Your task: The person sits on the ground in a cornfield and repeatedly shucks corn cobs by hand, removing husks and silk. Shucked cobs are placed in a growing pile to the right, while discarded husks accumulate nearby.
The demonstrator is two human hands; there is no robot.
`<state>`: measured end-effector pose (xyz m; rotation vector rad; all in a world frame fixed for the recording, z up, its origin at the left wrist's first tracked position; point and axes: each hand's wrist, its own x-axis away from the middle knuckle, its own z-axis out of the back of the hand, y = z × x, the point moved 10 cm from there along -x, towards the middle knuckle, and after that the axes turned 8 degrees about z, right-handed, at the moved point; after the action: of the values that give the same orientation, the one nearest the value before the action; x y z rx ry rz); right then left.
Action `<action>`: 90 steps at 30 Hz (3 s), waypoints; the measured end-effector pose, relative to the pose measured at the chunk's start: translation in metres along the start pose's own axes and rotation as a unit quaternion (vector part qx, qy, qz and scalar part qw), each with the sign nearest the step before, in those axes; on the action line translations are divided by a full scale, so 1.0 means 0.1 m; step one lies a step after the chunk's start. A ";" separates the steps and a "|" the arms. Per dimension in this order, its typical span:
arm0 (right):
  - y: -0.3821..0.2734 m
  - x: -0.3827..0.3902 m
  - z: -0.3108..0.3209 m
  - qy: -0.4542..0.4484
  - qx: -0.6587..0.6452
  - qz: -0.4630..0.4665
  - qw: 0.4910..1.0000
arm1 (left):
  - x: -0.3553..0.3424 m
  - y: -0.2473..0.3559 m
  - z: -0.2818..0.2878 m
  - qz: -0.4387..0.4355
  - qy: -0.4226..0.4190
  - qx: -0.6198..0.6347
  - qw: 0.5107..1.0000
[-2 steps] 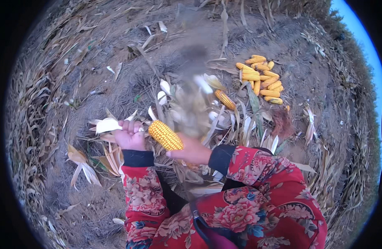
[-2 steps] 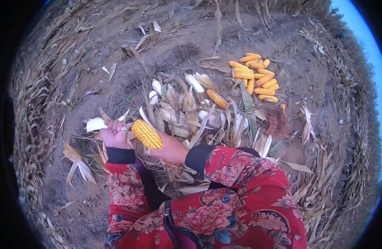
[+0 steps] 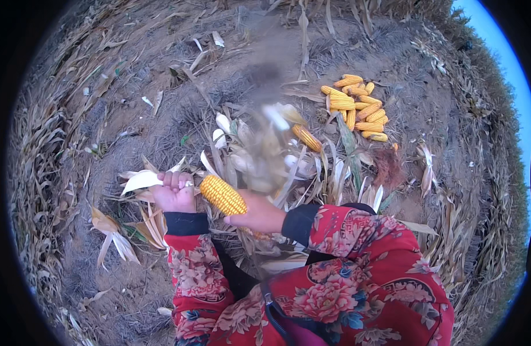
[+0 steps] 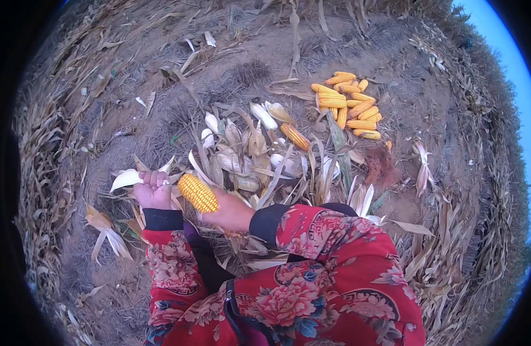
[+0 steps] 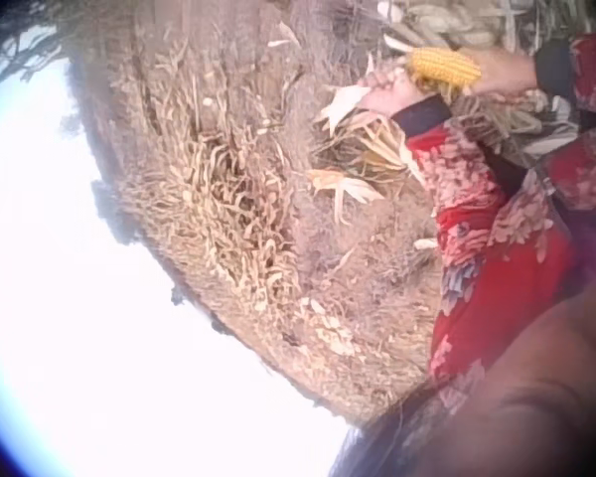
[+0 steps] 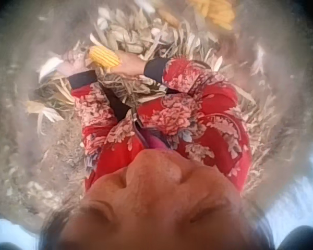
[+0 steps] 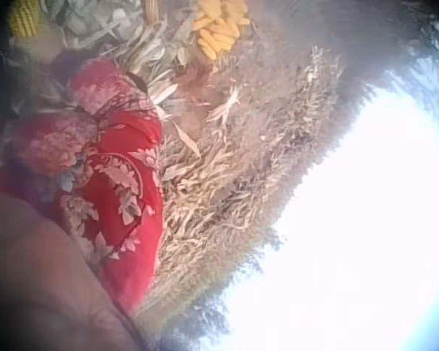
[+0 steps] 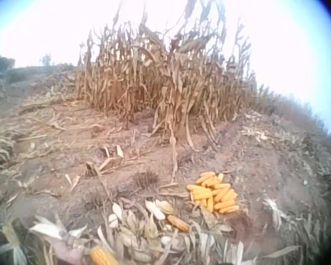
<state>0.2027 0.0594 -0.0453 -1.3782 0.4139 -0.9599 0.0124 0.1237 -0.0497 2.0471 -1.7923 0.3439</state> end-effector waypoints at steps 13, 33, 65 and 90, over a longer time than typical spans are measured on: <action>1.54 0.32 1.43 0.164 -0.233 -0.214 0.934 | 0.04 0.78 0.02 -0.020 -0.022 0.013 0.999; 1.91 -0.36 0.28 -0.061 0.405 0.073 0.909 | 0.35 0.71 -0.08 0.026 -0.021 -0.017 0.999; 3.65 0.12 -0.35 -0.134 0.174 -0.369 0.903 | 0.49 0.76 0.02 0.054 -0.022 -0.079 0.995; -0.29 -0.29 1.03 0.118 -0.118 0.089 0.982 | 0.34 -0.96 -0.07 0.069 -0.072 -0.495 0.863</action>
<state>0.2541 0.1494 -0.0058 -1.4146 0.8393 -0.9513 0.1127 0.1067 -0.0414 1.2163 -1.6562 -0.6112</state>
